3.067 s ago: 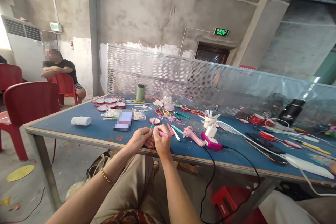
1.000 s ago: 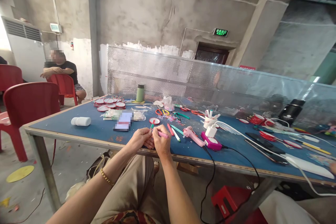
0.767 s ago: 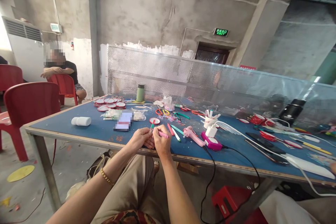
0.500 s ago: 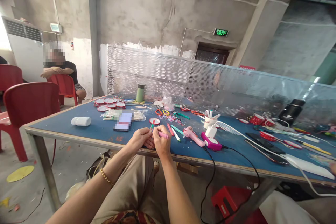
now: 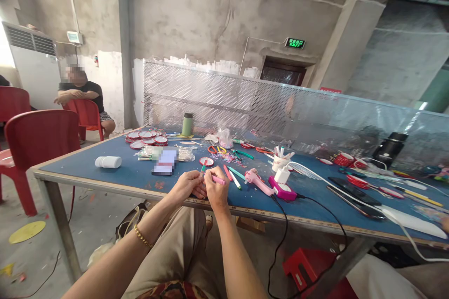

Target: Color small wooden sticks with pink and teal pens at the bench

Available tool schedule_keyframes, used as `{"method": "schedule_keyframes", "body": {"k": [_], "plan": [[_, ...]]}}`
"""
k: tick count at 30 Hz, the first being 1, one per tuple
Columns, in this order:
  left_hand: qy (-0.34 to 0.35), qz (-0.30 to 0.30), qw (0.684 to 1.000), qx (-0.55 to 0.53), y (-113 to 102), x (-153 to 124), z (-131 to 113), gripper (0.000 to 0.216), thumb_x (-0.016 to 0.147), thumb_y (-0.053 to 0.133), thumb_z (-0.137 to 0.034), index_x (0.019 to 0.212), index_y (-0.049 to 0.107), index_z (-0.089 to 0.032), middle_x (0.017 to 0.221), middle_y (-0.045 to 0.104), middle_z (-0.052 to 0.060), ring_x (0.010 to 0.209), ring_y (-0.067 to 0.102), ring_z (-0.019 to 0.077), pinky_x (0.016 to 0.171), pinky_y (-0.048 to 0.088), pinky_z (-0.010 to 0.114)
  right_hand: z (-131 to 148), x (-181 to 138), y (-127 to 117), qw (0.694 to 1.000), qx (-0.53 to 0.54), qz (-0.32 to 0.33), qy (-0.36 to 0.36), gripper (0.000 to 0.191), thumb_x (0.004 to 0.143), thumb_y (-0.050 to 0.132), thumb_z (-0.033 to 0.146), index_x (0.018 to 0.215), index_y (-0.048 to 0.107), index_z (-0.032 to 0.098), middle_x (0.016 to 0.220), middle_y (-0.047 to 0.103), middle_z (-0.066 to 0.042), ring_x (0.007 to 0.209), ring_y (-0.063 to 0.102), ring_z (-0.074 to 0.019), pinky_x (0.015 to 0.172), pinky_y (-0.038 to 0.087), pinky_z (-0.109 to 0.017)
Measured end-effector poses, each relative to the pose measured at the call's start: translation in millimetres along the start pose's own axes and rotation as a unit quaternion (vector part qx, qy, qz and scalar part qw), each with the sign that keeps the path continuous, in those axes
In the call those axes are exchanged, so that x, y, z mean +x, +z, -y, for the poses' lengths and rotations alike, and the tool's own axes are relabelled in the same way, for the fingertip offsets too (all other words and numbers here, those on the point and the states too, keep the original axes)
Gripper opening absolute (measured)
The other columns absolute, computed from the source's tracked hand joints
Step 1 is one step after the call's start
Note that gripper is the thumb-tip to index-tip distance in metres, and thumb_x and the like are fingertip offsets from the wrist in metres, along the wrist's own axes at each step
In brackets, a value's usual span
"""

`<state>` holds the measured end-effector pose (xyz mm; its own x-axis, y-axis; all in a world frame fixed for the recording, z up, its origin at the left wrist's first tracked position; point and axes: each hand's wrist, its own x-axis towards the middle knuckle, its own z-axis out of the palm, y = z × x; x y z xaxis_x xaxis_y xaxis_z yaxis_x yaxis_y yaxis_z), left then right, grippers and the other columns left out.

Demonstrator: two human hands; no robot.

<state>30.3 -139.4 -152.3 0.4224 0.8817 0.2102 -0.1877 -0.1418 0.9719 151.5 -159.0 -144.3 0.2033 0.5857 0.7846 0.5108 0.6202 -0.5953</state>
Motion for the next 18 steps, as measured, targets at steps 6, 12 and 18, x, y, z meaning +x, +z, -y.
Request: {"method": "schedule_keyframes", "body": {"k": [6,12,18], "plan": [[-0.005,-0.001,1.0,0.0,0.0,-0.3,-1.0,0.03,0.08,0.062,-0.045,0.073,0.055,-0.018,0.061,0.07,0.006,0.053,0.069,0.0195,0.053,0.055,0.029,1.1,-0.1,-0.5,1.0,-0.001,0.002,0.01,0.022,0.087,0.056,0.031,0.066,0.053,0.023,0.053,0.057,0.004,0.052,0.054,-0.015,0.055,0.044,-0.026],[-0.005,-0.008,1.0,0.004,1.5,-1.7,-2.1,0.027,0.082,0.059,-0.042,0.071,0.055,-0.018,0.061,0.069,0.005,0.053,0.069,0.0194,0.053,0.055,0.029,0.9,1.1,-0.7,1.0,-0.004,0.003,-0.004,0.022,0.086,0.056,0.029,0.065,0.053,0.023,0.052,0.056,0.004,0.052,0.053,-0.0148,0.058,0.044,-0.027],[-0.005,-0.002,1.0,0.002,1.6,-3.1,-3.3,0.03,0.081,0.061,-0.046,0.071,0.055,-0.018,0.061,0.07,0.005,0.053,0.069,0.0195,0.053,0.055,0.028,-0.2,0.6,0.0,1.0,-0.006,0.006,-0.007,0.023,0.086,0.056,0.028,0.063,0.052,0.023,0.051,0.055,0.005,0.049,0.051,-0.014,0.059,0.044,-0.027]]}}
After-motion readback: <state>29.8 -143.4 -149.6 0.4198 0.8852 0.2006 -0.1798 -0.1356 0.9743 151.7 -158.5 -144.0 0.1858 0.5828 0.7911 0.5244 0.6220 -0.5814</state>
